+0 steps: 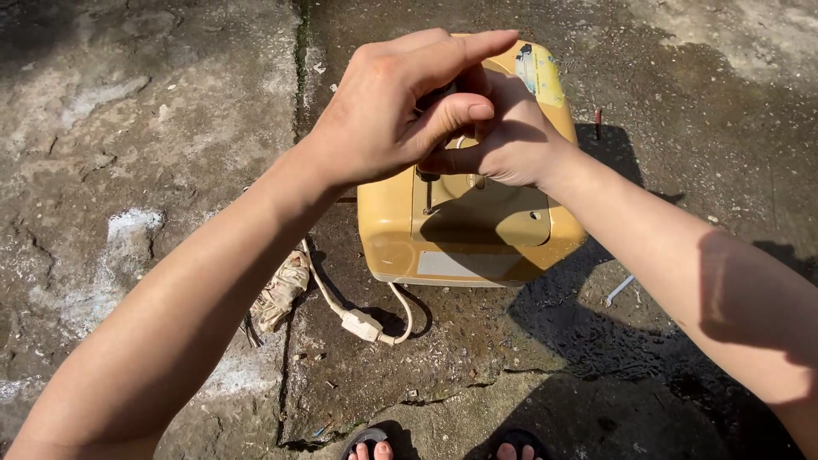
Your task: Disassembling and inspecting a small water heater unit using a screwdriver on an outdoor concrete surface.
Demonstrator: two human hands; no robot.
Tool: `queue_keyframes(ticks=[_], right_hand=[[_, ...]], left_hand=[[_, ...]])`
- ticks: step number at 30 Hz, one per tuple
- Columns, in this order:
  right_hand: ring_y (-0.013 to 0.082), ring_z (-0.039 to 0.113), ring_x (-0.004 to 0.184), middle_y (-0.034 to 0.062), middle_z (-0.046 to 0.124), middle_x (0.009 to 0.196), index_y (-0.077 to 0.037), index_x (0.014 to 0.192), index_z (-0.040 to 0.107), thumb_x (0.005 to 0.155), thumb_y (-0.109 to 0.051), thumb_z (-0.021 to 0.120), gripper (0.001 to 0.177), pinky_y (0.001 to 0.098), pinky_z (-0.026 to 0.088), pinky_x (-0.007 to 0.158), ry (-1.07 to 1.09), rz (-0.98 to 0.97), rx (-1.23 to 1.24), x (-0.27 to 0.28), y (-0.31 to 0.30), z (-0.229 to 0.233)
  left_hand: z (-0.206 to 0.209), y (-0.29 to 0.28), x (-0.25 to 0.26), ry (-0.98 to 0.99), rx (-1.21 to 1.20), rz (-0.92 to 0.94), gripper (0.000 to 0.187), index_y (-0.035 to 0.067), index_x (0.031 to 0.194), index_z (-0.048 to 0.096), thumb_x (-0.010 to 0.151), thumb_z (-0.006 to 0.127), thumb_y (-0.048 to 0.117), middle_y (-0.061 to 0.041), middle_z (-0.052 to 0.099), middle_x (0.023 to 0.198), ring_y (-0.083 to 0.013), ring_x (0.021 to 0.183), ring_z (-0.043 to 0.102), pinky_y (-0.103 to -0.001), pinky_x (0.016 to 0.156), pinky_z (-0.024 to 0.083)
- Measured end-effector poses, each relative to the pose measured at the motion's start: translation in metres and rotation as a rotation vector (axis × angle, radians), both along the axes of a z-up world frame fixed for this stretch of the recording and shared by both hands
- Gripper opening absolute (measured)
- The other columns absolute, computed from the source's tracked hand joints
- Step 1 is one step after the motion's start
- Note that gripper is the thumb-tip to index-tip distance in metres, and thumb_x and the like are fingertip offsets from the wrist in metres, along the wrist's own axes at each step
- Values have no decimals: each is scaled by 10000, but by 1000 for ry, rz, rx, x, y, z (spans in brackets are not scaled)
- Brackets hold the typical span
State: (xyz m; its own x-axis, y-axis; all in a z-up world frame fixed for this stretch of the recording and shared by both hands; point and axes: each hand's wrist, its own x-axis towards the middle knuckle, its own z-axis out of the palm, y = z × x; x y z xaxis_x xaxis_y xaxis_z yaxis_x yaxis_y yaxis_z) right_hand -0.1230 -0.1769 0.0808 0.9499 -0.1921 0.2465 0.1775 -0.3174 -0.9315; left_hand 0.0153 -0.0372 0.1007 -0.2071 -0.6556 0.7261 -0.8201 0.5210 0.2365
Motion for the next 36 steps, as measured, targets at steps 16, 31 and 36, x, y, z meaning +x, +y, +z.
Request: queue_keyframes(ticks=[16,31,36], right_hand=[[256,636,903,135,629,991,-15,1097,551,823,-25,723,325,349,526,692,-418,-99,-360,24,7,-31],[124,520,675,-4,558,759,-129,968,570,672,-162,973,501,281,462,569,-9,-327,-256,3,3,-28],[208,694,1018,77,715,1044,-22,1165,631,827,68,808,392,384,592,962,-2,-134,51,0,-10,-27]], left_hand=[[-12,-23,-9,426,-61,316,400,231,1099,812,807,879,496,38,510,878,-120,865,495,-253,748,447],[-3,-22,0,298,25,303,246,208,1079,830,927,798,399,78,660,839,-115,895,532,-282,760,465],[7,-18,10,615,431,163,249,214,1221,760,979,713,244,-71,789,1041,-152,983,665,-338,893,555]])
